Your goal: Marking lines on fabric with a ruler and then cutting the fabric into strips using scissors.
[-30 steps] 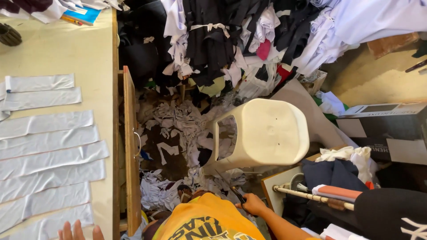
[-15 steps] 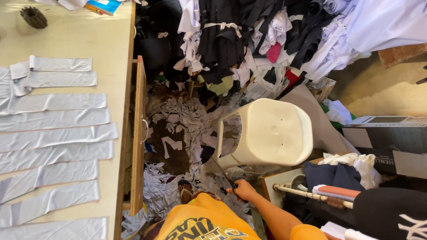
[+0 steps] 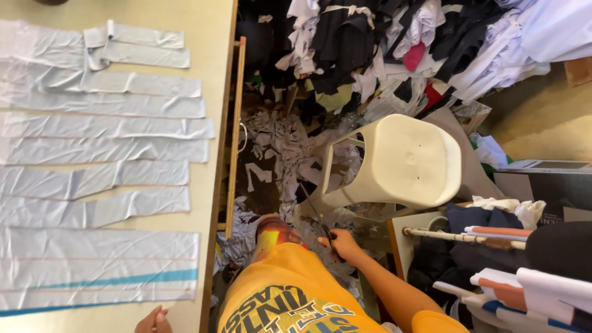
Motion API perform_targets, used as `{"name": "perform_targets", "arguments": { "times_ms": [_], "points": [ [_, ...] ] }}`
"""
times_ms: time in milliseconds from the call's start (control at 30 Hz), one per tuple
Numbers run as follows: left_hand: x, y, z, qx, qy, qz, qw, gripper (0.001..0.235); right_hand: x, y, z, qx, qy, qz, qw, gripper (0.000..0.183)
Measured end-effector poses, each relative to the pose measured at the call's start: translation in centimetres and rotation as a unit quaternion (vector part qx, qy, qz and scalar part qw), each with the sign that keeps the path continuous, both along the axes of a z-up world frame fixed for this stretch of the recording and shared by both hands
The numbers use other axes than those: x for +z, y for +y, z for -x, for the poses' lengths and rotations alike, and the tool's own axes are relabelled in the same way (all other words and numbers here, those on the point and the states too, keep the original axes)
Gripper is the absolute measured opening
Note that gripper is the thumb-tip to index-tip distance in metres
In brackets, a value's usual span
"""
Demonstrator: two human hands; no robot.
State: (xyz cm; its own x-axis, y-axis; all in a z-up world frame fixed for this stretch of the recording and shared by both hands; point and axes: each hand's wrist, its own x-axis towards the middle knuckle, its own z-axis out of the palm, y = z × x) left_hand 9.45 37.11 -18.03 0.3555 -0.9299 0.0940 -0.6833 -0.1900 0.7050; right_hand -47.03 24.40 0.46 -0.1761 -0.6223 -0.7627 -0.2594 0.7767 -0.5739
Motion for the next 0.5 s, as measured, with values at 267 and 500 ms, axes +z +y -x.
{"name": "perform_targets", "arguments": {
  "times_ms": [267, 500],
  "points": [
    [22.0, -4.2, 7.0, -0.041, -0.085, 0.109, 0.99, 0.018, 4.7, -2.5, -7.4, 0.043, -0.023, 0.028, 0.998, 0.033],
    [23.2, -3.8, 8.0, -0.03, -0.002, 0.047, 0.998, 0.018, 10.7, -5.3, -13.0, 0.311, 0.021, -0.014, 0.95, 0.038]
  ]
}}
